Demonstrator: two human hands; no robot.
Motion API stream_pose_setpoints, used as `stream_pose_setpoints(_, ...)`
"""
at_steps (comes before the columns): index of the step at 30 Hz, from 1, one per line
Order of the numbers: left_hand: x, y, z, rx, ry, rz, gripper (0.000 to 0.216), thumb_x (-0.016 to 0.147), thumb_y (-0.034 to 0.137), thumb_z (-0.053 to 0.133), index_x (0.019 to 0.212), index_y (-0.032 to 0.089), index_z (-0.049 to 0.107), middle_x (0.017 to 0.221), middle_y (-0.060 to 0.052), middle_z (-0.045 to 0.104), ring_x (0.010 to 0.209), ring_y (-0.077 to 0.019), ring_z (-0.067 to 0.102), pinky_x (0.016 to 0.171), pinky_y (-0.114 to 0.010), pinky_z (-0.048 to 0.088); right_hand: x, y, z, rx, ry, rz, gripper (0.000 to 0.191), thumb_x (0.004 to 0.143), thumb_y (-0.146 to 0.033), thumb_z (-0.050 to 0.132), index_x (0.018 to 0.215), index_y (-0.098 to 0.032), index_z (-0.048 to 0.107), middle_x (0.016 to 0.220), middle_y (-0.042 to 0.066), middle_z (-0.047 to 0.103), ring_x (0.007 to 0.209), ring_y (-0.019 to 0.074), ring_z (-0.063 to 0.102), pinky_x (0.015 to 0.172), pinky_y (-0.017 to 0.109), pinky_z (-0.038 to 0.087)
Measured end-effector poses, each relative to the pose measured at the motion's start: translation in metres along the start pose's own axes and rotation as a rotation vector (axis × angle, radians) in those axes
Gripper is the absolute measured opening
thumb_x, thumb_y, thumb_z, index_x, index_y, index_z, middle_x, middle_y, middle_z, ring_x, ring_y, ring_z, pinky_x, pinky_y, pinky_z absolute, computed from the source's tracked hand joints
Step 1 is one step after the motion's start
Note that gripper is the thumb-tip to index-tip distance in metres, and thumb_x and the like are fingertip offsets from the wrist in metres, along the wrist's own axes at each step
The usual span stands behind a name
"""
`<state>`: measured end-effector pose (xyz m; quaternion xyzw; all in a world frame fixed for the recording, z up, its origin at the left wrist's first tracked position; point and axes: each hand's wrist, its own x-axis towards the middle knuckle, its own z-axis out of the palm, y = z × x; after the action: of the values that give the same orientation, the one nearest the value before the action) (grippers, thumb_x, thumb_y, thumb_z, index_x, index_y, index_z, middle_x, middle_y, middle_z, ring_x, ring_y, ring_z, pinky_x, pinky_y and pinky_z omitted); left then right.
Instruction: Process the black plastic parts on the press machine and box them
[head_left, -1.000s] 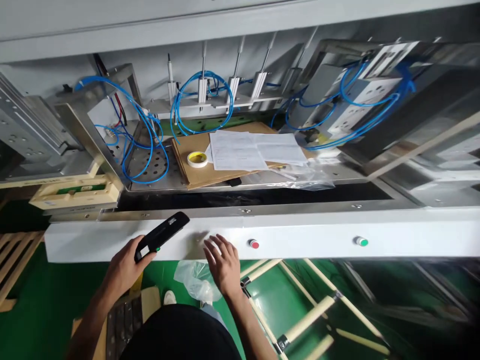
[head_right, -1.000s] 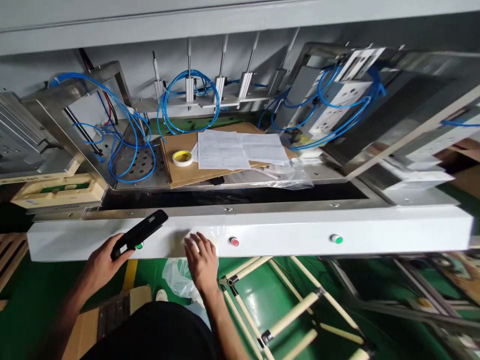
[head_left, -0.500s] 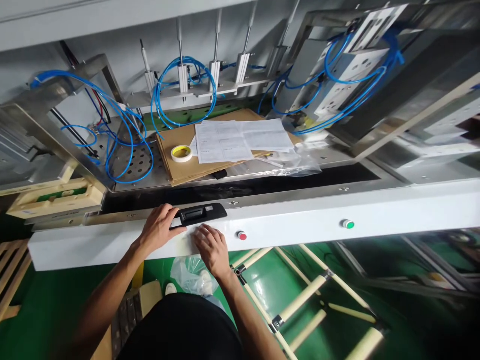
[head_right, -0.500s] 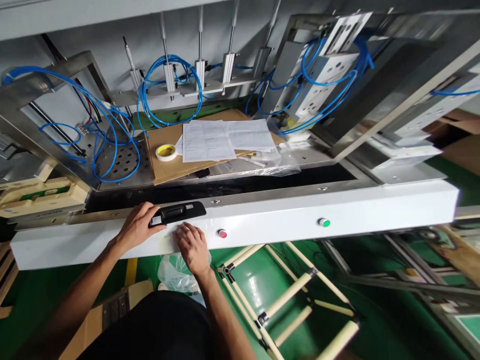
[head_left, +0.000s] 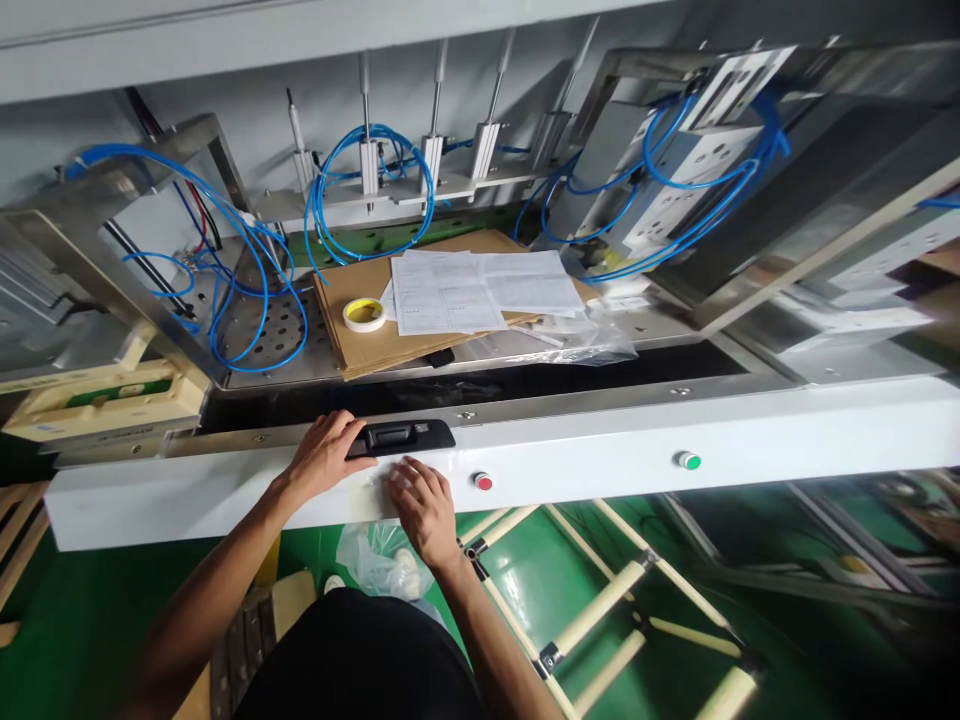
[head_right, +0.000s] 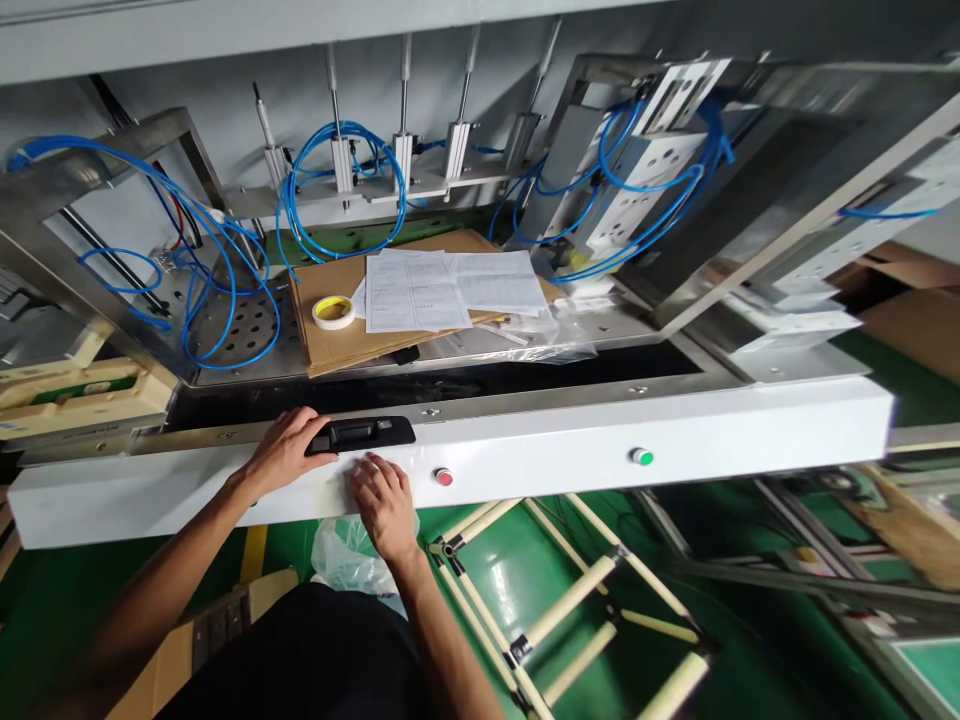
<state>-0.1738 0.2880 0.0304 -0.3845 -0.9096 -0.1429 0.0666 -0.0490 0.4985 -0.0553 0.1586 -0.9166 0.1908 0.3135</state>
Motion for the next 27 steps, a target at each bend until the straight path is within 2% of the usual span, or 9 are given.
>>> stream_pose_setpoints(12,0.007,0.001,0.000,0.045,-0.016,-0.009,0.047,0.092,0.048,0.078,0.129,0.021,0.067,0.119,-0.011,0.065,0.106,-0.0296,0.065,0.095,-0.045,0.053,0.006,-0.006,-0.005,0.009,0.025,0.022,0.024,0.104,-0.019,0.056,0.117,-0.025,0.075,0.127,0.008,0.076,0.137,0.0248,0.061,0.109,0.044,0.049)
stream_pose_setpoints(15,0.008,0.003,-0.006,0.040,-0.008,-0.023,0.055,0.090,0.049,0.080,0.135,0.019,0.065,0.122,-0.013,0.066,0.108,-0.0318,0.065,0.097,-0.048,0.053,0.009,-0.007,-0.008,-0.004,0.041,0.009,0.023,0.105,-0.019,0.055,0.116,-0.025,0.074,0.123,0.008,0.077,0.136,0.0245,0.062,0.108,0.043,0.050)
stream_pose_setpoints(18,-0.006,0.002,-0.015,-0.020,0.103,-0.017,0.070,0.090,0.052,0.080,0.147,0.020,0.057,0.133,-0.015,0.065,0.120,-0.0340,0.063,0.105,-0.050,0.051,0.012,-0.011,-0.013,-0.026,0.075,-0.009,0.019,0.104,-0.018,0.057,0.112,-0.023,0.073,0.121,0.008,0.077,0.133,0.0242,0.063,0.109,0.042,0.049)
stream_pose_setpoints(20,-0.026,0.002,-0.019,-0.081,0.200,-0.012,0.071,0.089,0.055,0.079,0.147,0.021,0.057,0.137,-0.015,0.064,0.126,-0.0337,0.061,0.110,-0.049,0.049,0.014,-0.014,-0.019,-0.031,0.087,0.001,0.016,0.102,-0.017,0.060,0.112,-0.023,0.072,0.119,0.008,0.078,0.130,0.0239,0.064,0.111,0.042,0.047)
stream_pose_setpoints(23,-0.063,0.005,-0.018,-0.100,0.229,0.015,0.059,0.087,0.055,0.080,0.132,0.021,0.066,0.131,-0.015,0.067,0.122,-0.0334,0.063,0.108,-0.048,0.051,0.020,-0.017,-0.029,-0.009,0.079,0.009,0.019,0.101,-0.015,0.062,0.115,-0.024,0.071,0.112,0.005,0.079,0.123,0.0227,0.067,0.113,0.043,0.044)
stream_pose_setpoints(25,-0.081,0.009,-0.013,-0.081,0.245,0.034,0.036,0.092,0.044,0.077,0.120,0.022,0.071,0.125,-0.013,0.071,0.117,-0.0313,0.064,0.104,-0.047,0.052,0.029,-0.017,-0.035,0.011,0.075,-0.002,0.021,0.101,-0.014,0.063,0.117,-0.025,0.071,0.106,0.004,0.079,0.115,0.0210,0.068,0.111,0.042,0.044)
stream_pose_setpoints(27,-0.088,0.010,-0.007,-0.092,0.319,0.035,0.015,0.098,0.029,0.069,0.110,0.024,0.074,0.117,-0.010,0.073,0.112,-0.0279,0.066,0.101,-0.045,0.052,0.041,-0.016,-0.041,0.024,0.074,-0.024,0.020,0.100,-0.014,0.065,0.117,-0.024,0.071,0.100,0.003,0.078,0.106,0.0191,0.069,0.108,0.040,0.045)
